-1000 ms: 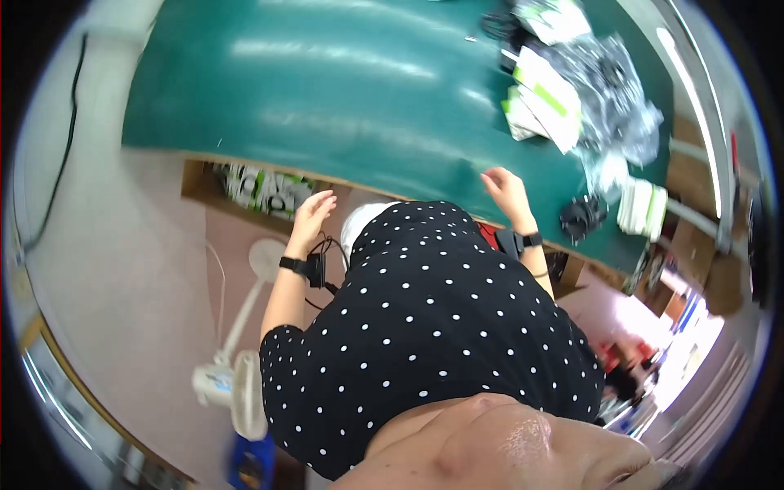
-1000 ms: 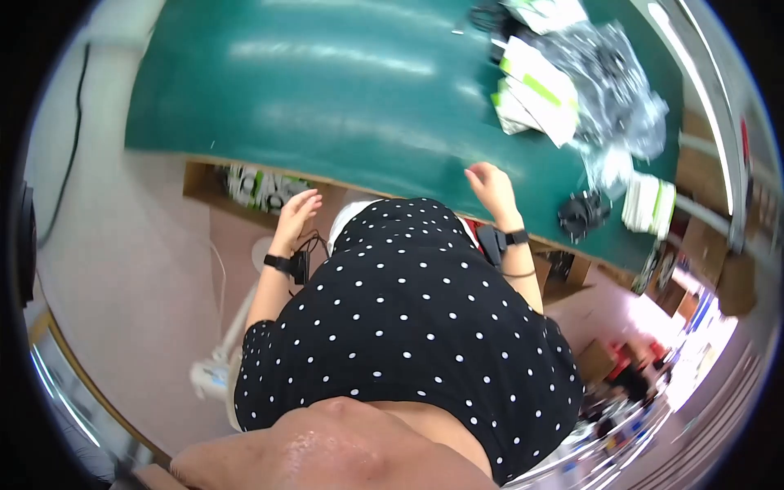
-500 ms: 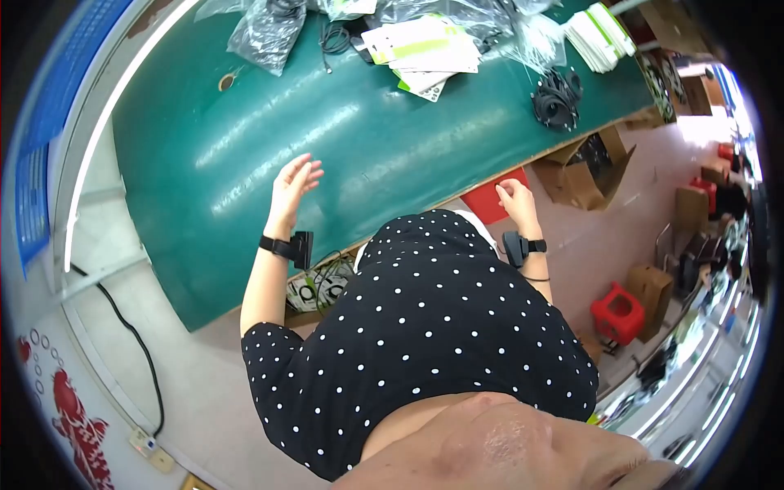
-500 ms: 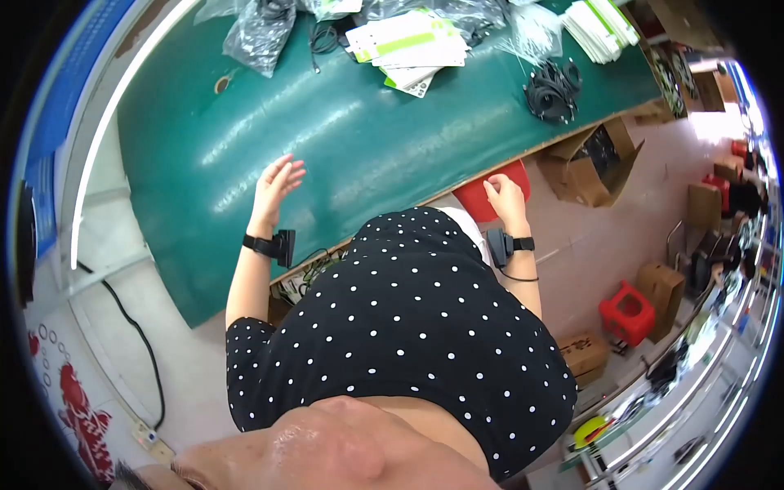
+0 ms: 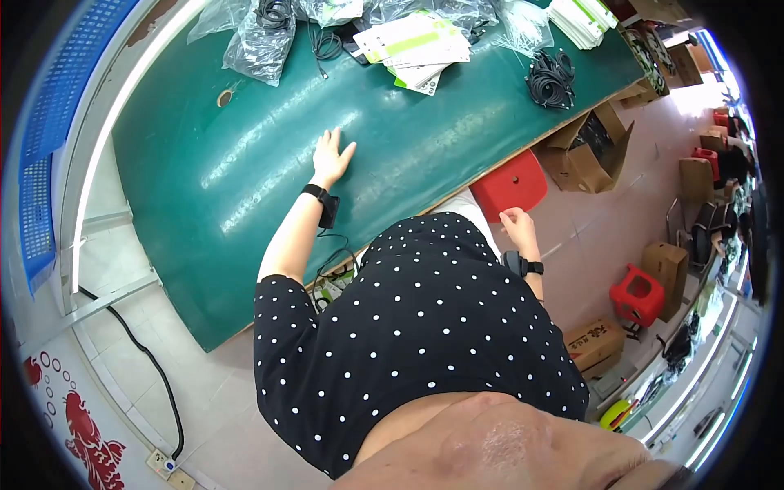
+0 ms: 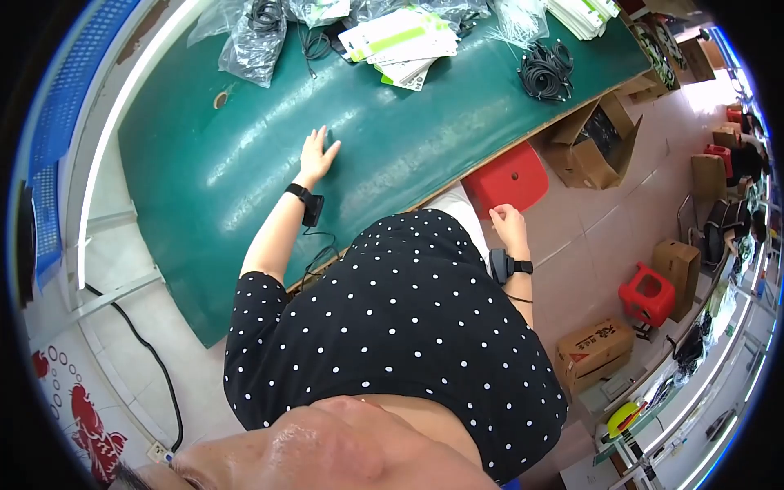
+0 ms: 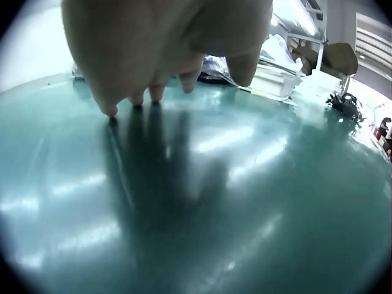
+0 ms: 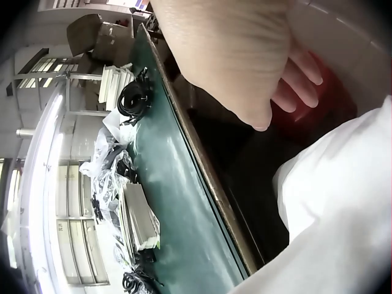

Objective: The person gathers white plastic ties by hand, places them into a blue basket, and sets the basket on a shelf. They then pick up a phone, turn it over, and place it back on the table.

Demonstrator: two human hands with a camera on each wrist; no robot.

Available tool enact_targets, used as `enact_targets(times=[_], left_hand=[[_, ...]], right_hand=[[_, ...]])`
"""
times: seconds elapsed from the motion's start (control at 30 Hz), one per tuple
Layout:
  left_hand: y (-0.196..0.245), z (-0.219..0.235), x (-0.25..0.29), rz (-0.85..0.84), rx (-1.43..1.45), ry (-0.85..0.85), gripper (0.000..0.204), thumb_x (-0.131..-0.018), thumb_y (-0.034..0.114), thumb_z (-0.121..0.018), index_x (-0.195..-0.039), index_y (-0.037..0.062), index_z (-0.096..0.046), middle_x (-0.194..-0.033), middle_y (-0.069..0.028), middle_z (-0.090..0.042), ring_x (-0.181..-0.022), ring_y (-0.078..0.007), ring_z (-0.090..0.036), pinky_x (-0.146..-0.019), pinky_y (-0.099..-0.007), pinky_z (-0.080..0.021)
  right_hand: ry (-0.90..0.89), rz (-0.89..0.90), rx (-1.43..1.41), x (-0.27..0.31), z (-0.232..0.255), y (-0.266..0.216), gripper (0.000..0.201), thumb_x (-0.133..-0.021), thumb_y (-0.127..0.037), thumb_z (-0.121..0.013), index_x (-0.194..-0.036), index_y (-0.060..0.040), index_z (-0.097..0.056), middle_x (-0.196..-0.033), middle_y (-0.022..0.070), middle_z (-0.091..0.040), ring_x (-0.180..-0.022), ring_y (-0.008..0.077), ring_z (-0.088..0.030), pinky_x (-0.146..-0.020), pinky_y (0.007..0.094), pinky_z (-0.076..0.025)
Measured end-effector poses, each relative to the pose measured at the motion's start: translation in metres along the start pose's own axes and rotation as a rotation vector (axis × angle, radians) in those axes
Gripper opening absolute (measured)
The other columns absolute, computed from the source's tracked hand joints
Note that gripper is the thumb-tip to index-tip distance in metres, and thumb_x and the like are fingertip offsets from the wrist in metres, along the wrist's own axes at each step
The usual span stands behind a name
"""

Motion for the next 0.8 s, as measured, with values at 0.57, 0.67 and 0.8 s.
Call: enact_targets(times=[0.57,0.67,0.8], left_hand=[[0.077,-0.001,-0.097,-0.237,-0.239,0.106,0.070,-0.083,0.041,-0.061,-0.142,0.0179,-0.033,-0.151,-0.0146,-0.020,-0.138,-0.0335,-0.021,-0.105,-0.0584,-0.024],[0.091,-0.013,-0.131,-0.235,-0.300,0.105,0.070,-0.083,0.041,-0.061,-0.142,0.0166,-0.033,-0.151,-0.0138,-0.020,-0.138,-0.0331,-0.021,-0.105,-0.0584,-0.024],[0.096,-0.028,-0.182,-0.294,-0.297,0.132,0.069,-0.084,0.043,-0.059,-0.141,0.0135,-0.035,-0.150,-0.0132,-0.023,-0.138,-0.0333,-0.021,-0.105,-0.0568,-0.025]], right_hand=[[-0.246,-0.172,-0.018,-0.021,-0.028,0.036,0.022,-0.083,-0.017,-0.065,-0.091,0.0031,-0.065,-0.074,0.0123,-0.068,-0.062,0.0175,-0.067,-0.058,0.0303,-0.053],[-0.199,-0.187,0.034,-0.012,-0.017,0.026,0.025,-0.081,-0.019,-0.065,-0.088,0.0044,-0.066,-0.077,0.0140,-0.068,-0.070,0.0214,-0.068,-0.064,0.0325,-0.053],[-0.126,-0.057,0.169,-0.017,-0.017,0.066,0.028,-0.079,-0.022,-0.065,-0.090,0.0038,-0.067,-0.078,0.0186,-0.068,-0.074,0.0285,-0.068,-0.069,0.0365,-0.053]])
Point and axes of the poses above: each hand's wrist, its own x-axis away from the middle knuckle, its own z-axis out of the back of the hand, y = z × x, the point moved 6 cm from there along -x, towards the middle knuckle
